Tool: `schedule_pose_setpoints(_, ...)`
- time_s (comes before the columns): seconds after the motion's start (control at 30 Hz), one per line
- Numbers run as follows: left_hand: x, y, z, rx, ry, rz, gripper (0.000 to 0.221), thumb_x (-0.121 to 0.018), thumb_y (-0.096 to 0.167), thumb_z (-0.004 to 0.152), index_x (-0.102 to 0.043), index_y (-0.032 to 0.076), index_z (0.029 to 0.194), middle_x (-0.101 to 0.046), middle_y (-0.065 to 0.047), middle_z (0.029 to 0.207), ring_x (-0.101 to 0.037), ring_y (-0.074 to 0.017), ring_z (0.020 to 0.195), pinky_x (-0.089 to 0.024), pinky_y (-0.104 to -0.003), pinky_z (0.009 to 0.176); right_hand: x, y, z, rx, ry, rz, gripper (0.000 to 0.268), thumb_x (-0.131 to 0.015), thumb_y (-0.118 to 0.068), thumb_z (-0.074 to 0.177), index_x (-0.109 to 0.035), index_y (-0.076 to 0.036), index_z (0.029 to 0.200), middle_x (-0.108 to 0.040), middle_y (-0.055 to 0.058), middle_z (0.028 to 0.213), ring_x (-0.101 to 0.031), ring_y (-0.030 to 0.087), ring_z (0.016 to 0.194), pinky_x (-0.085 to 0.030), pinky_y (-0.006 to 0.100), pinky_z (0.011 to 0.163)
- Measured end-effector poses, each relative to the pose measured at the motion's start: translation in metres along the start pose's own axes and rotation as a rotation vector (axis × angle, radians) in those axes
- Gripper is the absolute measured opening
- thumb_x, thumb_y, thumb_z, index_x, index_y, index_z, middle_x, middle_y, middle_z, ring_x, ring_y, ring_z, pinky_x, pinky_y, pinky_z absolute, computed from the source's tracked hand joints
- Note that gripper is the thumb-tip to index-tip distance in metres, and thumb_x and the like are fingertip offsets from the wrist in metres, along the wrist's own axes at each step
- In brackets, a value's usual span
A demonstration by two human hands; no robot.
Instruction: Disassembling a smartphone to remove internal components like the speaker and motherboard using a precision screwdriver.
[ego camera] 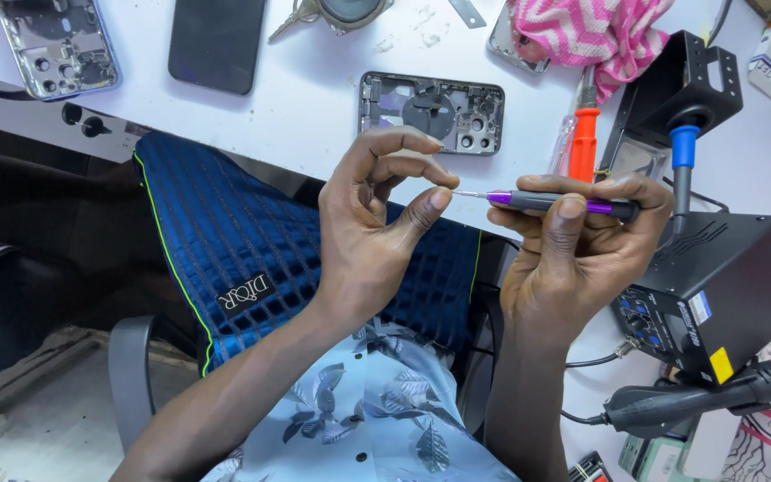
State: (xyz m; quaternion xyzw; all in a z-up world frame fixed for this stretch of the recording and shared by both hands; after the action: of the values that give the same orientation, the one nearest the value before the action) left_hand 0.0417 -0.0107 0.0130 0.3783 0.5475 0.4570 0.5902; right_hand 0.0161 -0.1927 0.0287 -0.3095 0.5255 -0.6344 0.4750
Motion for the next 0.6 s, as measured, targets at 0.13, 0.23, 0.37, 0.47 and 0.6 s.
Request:
schedule_pose_setpoints(0.13, -0.002, -0.001, 0.002, 0.013, -0.031, 0.022, 0.034, -0.081, 0.034, 0.111, -0.066, 0.019, 0.137, -0.082, -0.004, 0.113, -0.085, -0.0179, 0.116, -0.064, -0.041, 0.123, 0.012, 0.009, -0.001, -0.059, 0.058, 0.051, 0.037, -0.074, -0.026, 0.121, -0.043, -0.015, 0.139, -0.077, 0.026, 0.115, -0.083, 0.033, 0.097, -0.077, 0.044, 0.082)
schedule_pose_setpoints(0.23, 0.001, -0.003, 0.005, 0.003, -0.042, 0.065, 0.043, -0.077, 0.046, 0.111, -0.064, 0.019, 0.142, -0.082, -0.007, 0.124, -0.084, -0.0219, 0.124, -0.066, -0.044, 0.126, 0.022, 0.016, 0.0, -0.077, 0.093, 0.061, 0.033, -0.072, -0.022, 0.122, -0.044, -0.014, 0.139, -0.077, 0.025, 0.115, -0.084, 0.032, 0.1, -0.077, 0.042, 0.083)
schedule_pose_setpoints(0.37, 0.01, -0.012, 0.02, -0.061, -0.044, 0.248, 0.049, -0.068, 0.055, 0.116, -0.061, 0.022, 0.152, -0.08, -0.008, 0.145, -0.082, -0.0283, 0.134, -0.074, -0.045, 0.121, 0.036, 0.023, 0.006, -0.071, 0.118, 0.047, 0.029, -0.069, -0.017, 0.124, -0.045, -0.014, 0.139, -0.076, 0.024, 0.115, -0.084, 0.031, 0.102, -0.078, 0.043, 0.086)
schedule_pose_setpoints(0.47, 0.027, -0.033, 0.038, -0.221, -0.01, 0.576, 0.046, -0.058, 0.058, 0.121, -0.066, 0.024, 0.15, -0.077, -0.008, 0.149, -0.082, -0.0281, 0.127, -0.07, -0.05, 0.108, 0.043, 0.028, 0.01, -0.084, 0.126, 0.019, 0.026, -0.067, -0.016, 0.125, -0.044, -0.014, 0.137, -0.078, 0.024, 0.117, -0.084, 0.031, 0.098, -0.078, 0.042, 0.087)
schedule_pose_setpoints(0.6, 0.04, -0.042, 0.055, -0.332, -0.021, 0.736, 0.054, -0.051, 0.064, 0.123, -0.067, 0.021, 0.152, -0.078, -0.006, 0.144, -0.076, -0.03, 0.13, -0.063, -0.053, 0.11, 0.05, 0.04, 0.015, -0.074, 0.15, -0.011, 0.027, -0.069, -0.018, 0.123, -0.046, -0.015, 0.136, -0.078, 0.023, 0.115, -0.085, 0.033, 0.098, -0.079, 0.042, 0.086)
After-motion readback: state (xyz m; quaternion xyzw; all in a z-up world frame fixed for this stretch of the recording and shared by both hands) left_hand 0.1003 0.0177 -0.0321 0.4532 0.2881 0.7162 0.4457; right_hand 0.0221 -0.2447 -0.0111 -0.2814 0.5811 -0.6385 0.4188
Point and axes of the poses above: each hand's wrist, its own z-axis towards the middle knuckle, its own x-axis out of the back of the hand, y = z × x, the point moved 4 cm from there along z, towards the middle knuckle
